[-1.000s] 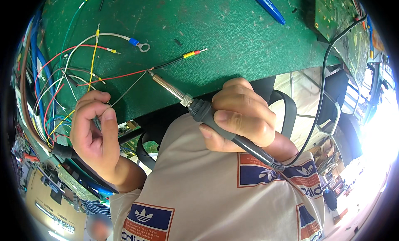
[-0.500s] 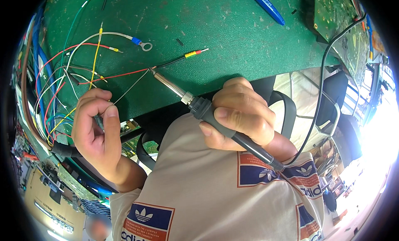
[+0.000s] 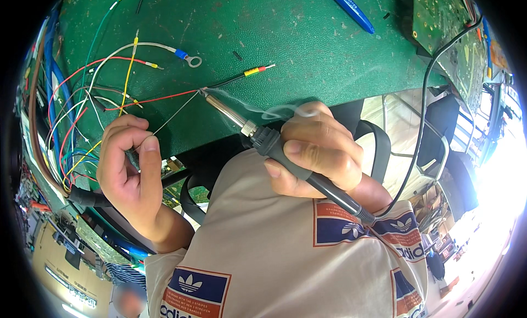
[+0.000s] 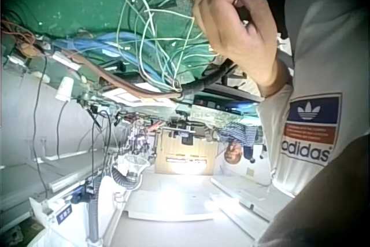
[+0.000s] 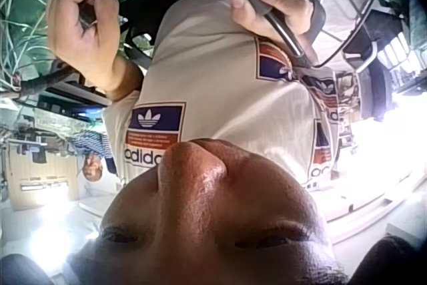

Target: The person twists together wires and then uses a soldering iron and solder wire to join them on a repair bench.

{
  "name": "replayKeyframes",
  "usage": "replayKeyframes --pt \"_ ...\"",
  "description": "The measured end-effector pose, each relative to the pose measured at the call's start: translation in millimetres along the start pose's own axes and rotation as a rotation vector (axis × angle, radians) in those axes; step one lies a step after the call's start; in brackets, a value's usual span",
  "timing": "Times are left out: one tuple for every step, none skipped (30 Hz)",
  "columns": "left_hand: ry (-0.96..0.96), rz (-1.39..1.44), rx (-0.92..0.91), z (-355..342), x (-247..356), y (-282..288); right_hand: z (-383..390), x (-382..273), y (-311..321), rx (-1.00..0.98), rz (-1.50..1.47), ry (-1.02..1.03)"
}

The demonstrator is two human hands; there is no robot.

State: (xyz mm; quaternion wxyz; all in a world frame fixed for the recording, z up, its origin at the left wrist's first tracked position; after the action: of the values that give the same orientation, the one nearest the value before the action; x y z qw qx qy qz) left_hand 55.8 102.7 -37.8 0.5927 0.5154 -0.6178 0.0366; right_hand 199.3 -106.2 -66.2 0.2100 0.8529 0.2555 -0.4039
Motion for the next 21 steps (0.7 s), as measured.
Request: replayKeyframes --pt "-0.002 0.001 -0.001 -0.3 0.5 -0.8 0.1 0.2 0.1 0.007 -0.005 0.0" --pt "0.002 0.002 0.002 -0.2 0.3 -0.4 -1.0 0.5 -0.6 0.007 -0.013 -0.002" --pt "0.005 0.002 0.005 -0.2 0.2 -0.1 -1.5 0.9 -1.0 0.007 -0.017 0.003" --pt "0.007 0.003 0.012 0.0 0.1 0.1 -1.6 1.4 -1.4 0.008 -0.021 0.007" --pt "0.003 0.006 0.015 -0.2 0.5 -0.8 -1.0 1.2 -1.0 0.014 -0.02 0.013" --pt "-0.001 0.009 0.018 -0.6 0.8 -1.5 -0.9 0.8 -1.0 0.017 -0.015 0.016" --pt "-0.012 0.003 0.014 -1.2 1.5 -2.2 -1.0 0.3 -1.1 0.02 -0.01 0.019" --pt "-0.019 -0.004 0.014 -1.3 1.9 -2.2 -1.7 0.2 -1.4 0.018 -0.008 0.022" --pt "-0.025 -0.011 0.013 -1.3 2.4 -2.2 -2.0 0.5 -1.5 0.013 -0.013 0.019" --pt "-0.015 -0.011 0.014 -1.0 2.4 -1.9 -2.0 0.9 -1.5 0.009 -0.017 0.015" --pt "-0.01 -0.011 0.011 -0.9 2.6 -2.2 -0.9 1.1 -1.2 0.011 -0.019 0.014" --pt "-0.005 -0.011 0.008 -0.9 2.7 -2.7 0.1 1.0 -0.9 0.016 -0.014 0.015" --pt "-0.005 -0.005 0.01 -0.9 2.6 -3.4 1.1 0.8 -0.5 0.022 -0.009 0.015" --pt "0.003 0.001 0.015 -0.4 1.9 -3.1 0.5 0.6 -1.0 0.02 -0.007 0.015" --pt "0.01 0.007 0.02 0.1 1.2 -2.6 -0.7 0.3 -1.7 0.012 -0.006 0.018" --pt "0.012 0.005 0.024 0.4 0.7 -2.0 -2.3 0.0 -2.3 0.004 -0.005 0.022" --pt "0.011 0.002 0.024 0.5 0.7 -2.4 -2.4 0.0 -2.3 0.001 -0.003 0.026" --pt "0.009 0.0 0.025 0.6 0.8 -2.6 -2.0 0.2 -2.1 0.006 -0.002 0.027" --pt "0.011 -0.002 0.026 0.8 0.7 -2.8 -1.5 0.4 -2.2 0.011 -0.001 0.029" --pt "0.014 -0.004 0.027 0.8 0.5 -2.9 -1.3 0.4 -2.4 0.015 0.001 0.029" --pt "0.017 -0.005 0.028 0.9 0.4 -2.8 -1.2 0.5 -2.7 0.016 0.003 0.03"
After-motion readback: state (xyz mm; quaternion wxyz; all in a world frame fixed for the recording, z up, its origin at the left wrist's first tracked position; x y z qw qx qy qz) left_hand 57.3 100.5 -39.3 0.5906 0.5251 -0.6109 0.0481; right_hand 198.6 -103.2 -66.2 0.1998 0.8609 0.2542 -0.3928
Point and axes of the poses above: each hand's wrist, its own z-axis away from the middle knuckle, its own y-axis out of the back of the hand, x = y × z, the point moved 5 cm from there along -z, towards the middle knuckle, and after that the axes turned 10 degrees about x, right-handed, at the moved point
